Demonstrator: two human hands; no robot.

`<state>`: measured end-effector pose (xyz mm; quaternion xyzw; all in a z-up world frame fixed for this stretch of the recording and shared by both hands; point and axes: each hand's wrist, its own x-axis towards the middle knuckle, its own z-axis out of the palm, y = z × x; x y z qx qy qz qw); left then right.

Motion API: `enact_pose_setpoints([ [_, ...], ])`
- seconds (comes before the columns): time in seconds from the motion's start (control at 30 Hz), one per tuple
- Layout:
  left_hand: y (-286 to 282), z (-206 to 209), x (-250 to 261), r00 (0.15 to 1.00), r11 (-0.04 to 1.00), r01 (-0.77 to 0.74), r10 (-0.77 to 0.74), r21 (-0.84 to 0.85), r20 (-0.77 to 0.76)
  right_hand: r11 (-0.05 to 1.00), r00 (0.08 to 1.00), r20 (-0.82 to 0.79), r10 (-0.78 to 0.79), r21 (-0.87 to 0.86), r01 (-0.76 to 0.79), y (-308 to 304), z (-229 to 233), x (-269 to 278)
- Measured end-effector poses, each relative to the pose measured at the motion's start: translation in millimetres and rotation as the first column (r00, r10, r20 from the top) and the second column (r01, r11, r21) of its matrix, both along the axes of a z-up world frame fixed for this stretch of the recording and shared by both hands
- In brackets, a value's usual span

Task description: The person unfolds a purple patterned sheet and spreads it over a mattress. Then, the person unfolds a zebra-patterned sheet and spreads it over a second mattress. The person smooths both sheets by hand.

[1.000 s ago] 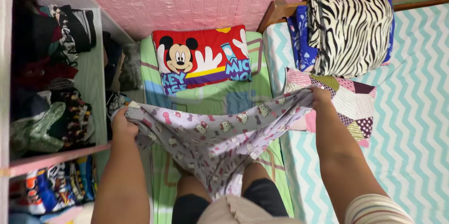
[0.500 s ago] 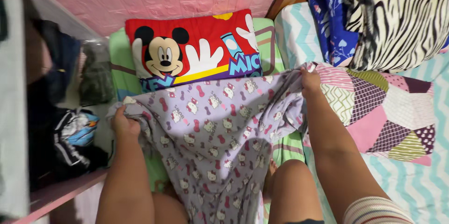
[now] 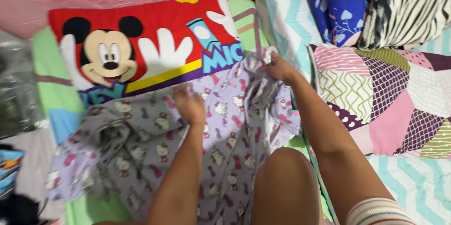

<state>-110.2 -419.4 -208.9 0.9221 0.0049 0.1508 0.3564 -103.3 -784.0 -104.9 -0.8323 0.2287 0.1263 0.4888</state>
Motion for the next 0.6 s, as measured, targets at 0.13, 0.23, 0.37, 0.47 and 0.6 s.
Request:
enact_pose_setpoints([
  [0.13, -111.0, -6.3, -12.7, 0.718, 0.710, 0.659, -0.692, -0.247, -0.074, 0.976, 0.977, -0.026, 0.214, 0.044, -0.212, -28.2, -10.3, -6.2],
  [0.23, -157.5, -6.9, -16.7, 0.610, 0.675, 0.702, -0.734, -0.227, -0.297, 0.937, 0.933, -0.146, 0.330, -0.067, -0.342, -57.7, -9.5, -2.1],
  [0.37, -184.5, -2.0, -10.8, 0.533, 0.718, 0.688, -0.597, -0.104, -0.600, 0.846, 0.976, -0.043, 0.213, -0.492, -0.207, -94.7, 7.8, 10.0],
  [0.47, -189.1, -11.6, -5.0, 0.496, 0.745, 0.666, -0.480, -0.038, -0.724, 0.740, 0.997, 0.075, 0.028, -0.672, 0.030, -101.1, 8.8, 9.4],
  [0.6, -180.4, -53.1, -2.7, 0.449, 0.654, 0.753, -0.433, 0.071, -0.781, 0.372, 0.916, 0.124, 0.381, -0.928, -0.029, -72.4, -18.4, 2.7],
])
